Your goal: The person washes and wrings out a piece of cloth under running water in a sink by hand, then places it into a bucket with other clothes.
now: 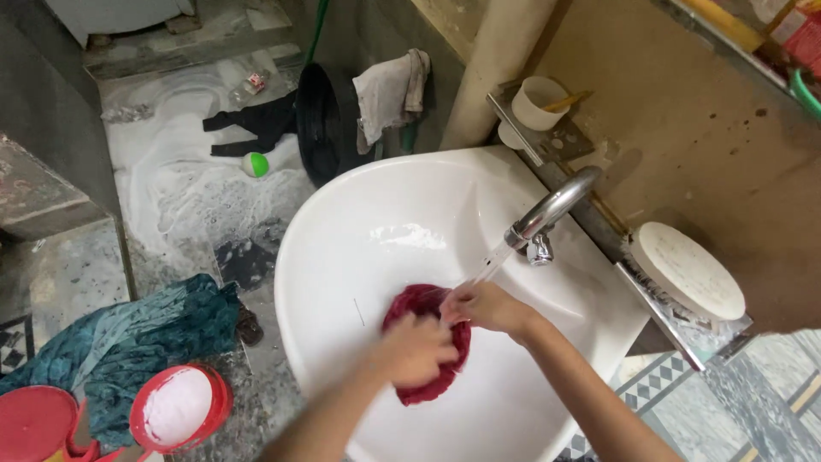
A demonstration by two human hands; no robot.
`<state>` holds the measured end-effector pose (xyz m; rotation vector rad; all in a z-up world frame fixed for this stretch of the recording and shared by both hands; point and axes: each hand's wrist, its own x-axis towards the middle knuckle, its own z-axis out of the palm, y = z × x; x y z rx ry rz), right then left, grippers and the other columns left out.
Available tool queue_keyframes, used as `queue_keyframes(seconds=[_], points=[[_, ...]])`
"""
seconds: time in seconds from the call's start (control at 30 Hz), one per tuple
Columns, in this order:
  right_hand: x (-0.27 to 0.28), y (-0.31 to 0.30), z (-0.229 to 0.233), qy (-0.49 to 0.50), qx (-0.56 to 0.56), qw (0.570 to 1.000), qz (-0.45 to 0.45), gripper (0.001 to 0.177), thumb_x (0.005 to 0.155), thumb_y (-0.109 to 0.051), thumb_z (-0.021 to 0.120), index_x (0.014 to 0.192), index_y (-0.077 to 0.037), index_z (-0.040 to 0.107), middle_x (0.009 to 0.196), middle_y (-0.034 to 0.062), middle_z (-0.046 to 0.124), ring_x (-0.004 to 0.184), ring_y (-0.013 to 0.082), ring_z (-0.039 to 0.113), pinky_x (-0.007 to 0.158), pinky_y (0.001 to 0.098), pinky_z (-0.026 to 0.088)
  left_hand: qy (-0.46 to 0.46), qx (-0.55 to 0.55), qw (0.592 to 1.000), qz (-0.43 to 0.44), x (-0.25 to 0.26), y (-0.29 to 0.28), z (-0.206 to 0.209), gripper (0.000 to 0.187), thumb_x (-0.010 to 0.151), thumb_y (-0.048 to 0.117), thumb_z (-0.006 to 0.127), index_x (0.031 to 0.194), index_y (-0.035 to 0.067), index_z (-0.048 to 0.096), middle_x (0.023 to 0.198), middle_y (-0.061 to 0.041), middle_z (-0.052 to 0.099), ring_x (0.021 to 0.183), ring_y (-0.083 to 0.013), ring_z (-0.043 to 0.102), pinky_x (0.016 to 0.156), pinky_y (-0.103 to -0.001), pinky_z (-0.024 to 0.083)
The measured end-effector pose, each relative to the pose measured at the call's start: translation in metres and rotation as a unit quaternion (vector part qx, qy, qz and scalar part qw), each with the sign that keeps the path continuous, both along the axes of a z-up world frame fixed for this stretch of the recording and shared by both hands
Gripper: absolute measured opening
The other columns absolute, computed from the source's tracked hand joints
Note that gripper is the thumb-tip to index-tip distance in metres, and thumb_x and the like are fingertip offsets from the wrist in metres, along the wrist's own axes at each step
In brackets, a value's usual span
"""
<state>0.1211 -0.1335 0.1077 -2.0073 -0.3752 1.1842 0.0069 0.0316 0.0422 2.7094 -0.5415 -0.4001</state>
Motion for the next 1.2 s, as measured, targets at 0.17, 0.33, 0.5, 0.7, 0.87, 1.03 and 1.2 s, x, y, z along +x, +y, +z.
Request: queue_keyframes(seconds=[0.17, 0.33, 0.5, 0.7, 0.87, 1.03, 1.2], points=[[-0.006, -0.015, 0.005, 0.008, 0.029, 0.997, -0.073, 0.028, 0.092, -0.021, 0.059, 0.113, -0.011, 0.074, 0.104, 0.0019, 0.079, 0.102, 0.0136, 0.074, 0.085, 0.0311, 0.057, -0.223, -0.046, 0.932, 0.281, 0.019, -0.014, -0.024, 0.041, 0.075, 0.022, 0.073, 0.114, 0.010, 0.070, 0.118, -0.012, 0.063, 0.117, -0.0350, 0.053, 0.095, -0.057, 0.037], [-0.016, -0.006, 0.023, 0.032, 0.075, 0.996, -0.045, 0.029, 0.091, -0.021, 0.061, 0.114, -0.008, 0.074, 0.105, 0.0051, 0.079, 0.100, 0.0172, 0.072, 0.091, 0.0341, 0.055, -0.033, 0.114, 0.988, -0.093, 0.032, 0.006, -0.045, 0.037, 0.102, 0.036, 0.063, 0.130, 0.013, 0.067, 0.137, -0.012, 0.059, 0.128, -0.0311, 0.050, 0.116, -0.063, 0.028], [-0.022, 0.003, 0.023, 0.011, 0.040, 0.991, -0.127, 0.034, 0.089, -0.024, 0.066, 0.120, -0.011, 0.070, 0.113, 0.0034, 0.075, 0.107, 0.0162, 0.067, 0.097, 0.0353, 0.051, -0.224, -0.021, 0.943, 0.246, -0.001, -0.034, -0.043, 0.062, 0.073, 0.037, 0.078, 0.129, 0.013, 0.067, 0.148, -0.010, 0.049, 0.145, -0.0407, 0.029, 0.105, -0.079, 0.021], [-0.020, -0.003, 0.006, 0.017, 0.042, 0.988, -0.146, 0.041, 0.089, -0.028, 0.066, 0.125, -0.010, 0.068, 0.113, 0.0033, 0.074, 0.109, 0.0158, 0.068, 0.097, 0.0368, 0.052, -0.118, -0.041, 0.939, 0.321, 0.018, -0.012, -0.043, 0.095, 0.056, 0.043, 0.082, 0.142, 0.014, 0.057, 0.154, -0.013, 0.041, 0.144, -0.0436, 0.027, 0.108, -0.071, 0.027], [-0.020, -0.005, -0.008, 0.034, 0.043, 0.987, -0.153, 0.036, 0.091, -0.025, 0.060, 0.123, -0.013, 0.070, 0.111, 0.0039, 0.076, 0.106, 0.0178, 0.069, 0.096, 0.0364, 0.054, -0.126, 0.091, 0.988, -0.019, 0.010, -0.013, -0.071, 0.049, 0.093, 0.030, 0.066, 0.138, 0.013, 0.059, 0.150, -0.011, 0.050, 0.148, -0.0393, 0.035, 0.115, -0.070, 0.028], [-0.019, -0.014, -0.019, -0.001, 0.041, 0.991, -0.124, 0.028, 0.092, -0.022, 0.060, 0.115, -0.013, 0.073, 0.109, 0.0009, 0.076, 0.104, 0.0139, 0.068, 0.094, 0.0360, 0.053, -0.332, -0.131, 0.841, 0.407, -0.014, -0.014, -0.086, 0.071, 0.072, 0.022, 0.067, 0.138, 0.000, 0.055, 0.140, -0.035, 0.047, 0.127, -0.0499, 0.045, 0.104, -0.054, 0.040], [-0.020, -0.003, -0.028, -0.027, 0.061, 0.992, -0.111, 0.025, 0.092, -0.017, 0.061, 0.112, -0.010, 0.074, 0.105, 0.0035, 0.077, 0.100, 0.0161, 0.070, 0.088, 0.0338, 0.054, -0.190, -0.111, 0.937, 0.270, 0.011, -0.012, -0.075, 0.039, 0.086, 0.007, 0.068, 0.124, 0.006, 0.061, 0.137, -0.027, 0.061, 0.108, -0.0383, 0.065, 0.086, -0.048, 0.054]])
